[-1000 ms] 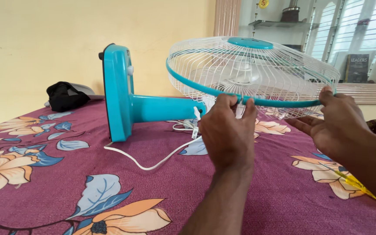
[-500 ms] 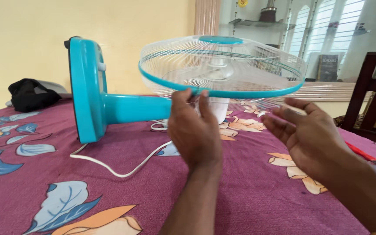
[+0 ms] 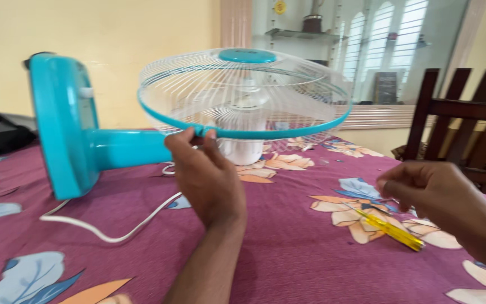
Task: The person reassembles a small electric fan on a table. They attach the front wire cage to the fan head, then fit a blue plastic ring around the cage and secure it with a small fastener using a screwdriver.
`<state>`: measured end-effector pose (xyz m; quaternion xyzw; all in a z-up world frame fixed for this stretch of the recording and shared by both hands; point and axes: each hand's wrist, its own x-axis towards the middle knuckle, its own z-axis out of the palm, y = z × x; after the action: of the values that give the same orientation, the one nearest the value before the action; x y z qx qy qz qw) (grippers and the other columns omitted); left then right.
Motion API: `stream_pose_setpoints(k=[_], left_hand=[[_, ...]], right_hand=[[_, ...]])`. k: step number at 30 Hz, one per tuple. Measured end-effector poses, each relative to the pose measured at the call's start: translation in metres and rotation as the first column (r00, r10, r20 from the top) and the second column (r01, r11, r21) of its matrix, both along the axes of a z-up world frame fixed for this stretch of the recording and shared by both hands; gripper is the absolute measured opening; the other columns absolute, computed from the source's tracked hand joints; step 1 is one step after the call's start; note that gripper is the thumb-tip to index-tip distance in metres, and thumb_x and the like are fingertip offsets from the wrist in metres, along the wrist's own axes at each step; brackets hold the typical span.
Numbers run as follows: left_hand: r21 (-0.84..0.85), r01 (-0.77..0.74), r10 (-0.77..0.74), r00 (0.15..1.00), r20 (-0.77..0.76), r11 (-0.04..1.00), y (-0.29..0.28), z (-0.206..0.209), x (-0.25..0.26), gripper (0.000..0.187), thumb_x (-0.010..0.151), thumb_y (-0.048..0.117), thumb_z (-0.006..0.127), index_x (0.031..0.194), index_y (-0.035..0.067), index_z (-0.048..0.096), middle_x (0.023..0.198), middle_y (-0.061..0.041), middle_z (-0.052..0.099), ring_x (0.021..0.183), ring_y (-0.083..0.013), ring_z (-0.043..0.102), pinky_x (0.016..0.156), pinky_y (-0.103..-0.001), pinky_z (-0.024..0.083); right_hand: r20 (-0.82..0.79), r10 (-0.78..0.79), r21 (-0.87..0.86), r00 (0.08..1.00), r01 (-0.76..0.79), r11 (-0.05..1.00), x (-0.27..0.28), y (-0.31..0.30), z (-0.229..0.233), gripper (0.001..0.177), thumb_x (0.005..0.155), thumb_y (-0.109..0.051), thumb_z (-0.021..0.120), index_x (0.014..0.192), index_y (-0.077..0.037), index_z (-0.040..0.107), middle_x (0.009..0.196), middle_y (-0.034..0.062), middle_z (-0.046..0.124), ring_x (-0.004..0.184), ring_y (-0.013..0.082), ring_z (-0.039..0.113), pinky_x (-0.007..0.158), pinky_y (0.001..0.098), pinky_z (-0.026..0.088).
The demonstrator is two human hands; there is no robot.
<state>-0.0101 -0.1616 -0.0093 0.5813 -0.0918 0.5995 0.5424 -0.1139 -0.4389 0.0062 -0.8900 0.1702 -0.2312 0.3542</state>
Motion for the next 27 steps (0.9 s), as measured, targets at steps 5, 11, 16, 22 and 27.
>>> stream_pose_setpoints(k=[5, 11, 16, 22, 27], left_hand=[[-0.001, 0.040, -0.040, 0.998, -0.053, 0.999, -0.003, 0.000, -0.002, 0.022, 0.107, 0.008, 0.054, 0.122, -0.003, 0.043, 0.099, -0.020, 0.065, 0.087, -0.0277, 0.074, 0.058, -0.038, 0.060], [-0.012, 0.078, -0.079, 0.996, -0.053, 0.997, -0.002, 0.000, 0.000, 0.021, 0.107, 0.007, 0.053, 0.122, -0.003, 0.042, 0.099, -0.020, 0.065, 0.085, -0.0262, 0.074, 0.057, -0.036, 0.061], [-0.016, 0.049, -0.049, 0.999, 0.002, 0.999, -0.002, 0.000, 0.000, 0.021, 0.107, 0.007, 0.056, 0.122, -0.003, 0.044, 0.101, -0.021, 0.065, 0.089, -0.0299, 0.072, 0.067, -0.042, 0.057], [-0.047, 0.086, -0.087, 0.995, -0.037, 0.995, -0.001, 0.001, -0.002, 0.023, 0.106, 0.010, 0.056, 0.120, -0.004, 0.045, 0.101, -0.020, 0.065, 0.091, -0.0299, 0.071, 0.068, -0.043, 0.055], [-0.086, 0.126, -0.130, 0.990, -0.053, 0.988, 0.001, 0.004, -0.006, 0.022, 0.104, 0.010, 0.056, 0.119, -0.004, 0.048, 0.101, -0.019, 0.064, 0.091, -0.0288, 0.071, 0.069, -0.041, 0.057]], right_hand=[[-0.354, -0.064, -0.328, 0.933, -0.060, 0.943, -0.006, -0.011, -0.025, 0.038, 0.090, -0.037, 0.076, 0.120, -0.014, 0.081, 0.097, 0.0038, 0.075, 0.081, 0.0139, 0.070, 0.074, 0.0306, 0.057], [-0.150, 0.145, -0.177, 0.978, -0.171, 0.969, 0.009, 0.016, -0.027, 0.037, 0.085, -0.034, 0.079, 0.115, -0.011, 0.078, 0.084, 0.0055, 0.075, 0.074, 0.0147, 0.072, 0.070, 0.0326, 0.058], [-0.010, 0.330, -0.102, 0.944, -0.330, 0.939, 0.041, 0.055, -0.019, 0.029, 0.086, -0.028, 0.079, 0.102, -0.005, 0.079, 0.082, 0.0069, 0.077, 0.073, 0.0160, 0.070, 0.067, 0.0343, 0.057], [-0.060, 0.263, -0.374, 0.963, -0.266, 0.888, 0.064, 0.081, -0.021, 0.020, 0.084, -0.026, 0.080, 0.099, -0.014, 0.081, 0.092, 0.0000, 0.080, 0.085, 0.0144, 0.074, 0.081, 0.0344, 0.059], [-0.104, 0.249, -0.249, 0.963, -0.268, 0.931, 0.063, 0.068, -0.025, 0.029, 0.085, -0.031, 0.079, 0.109, -0.015, 0.078, 0.100, 0.0045, 0.079, 0.097, 0.0163, 0.078, 0.088, 0.0373, 0.062]])
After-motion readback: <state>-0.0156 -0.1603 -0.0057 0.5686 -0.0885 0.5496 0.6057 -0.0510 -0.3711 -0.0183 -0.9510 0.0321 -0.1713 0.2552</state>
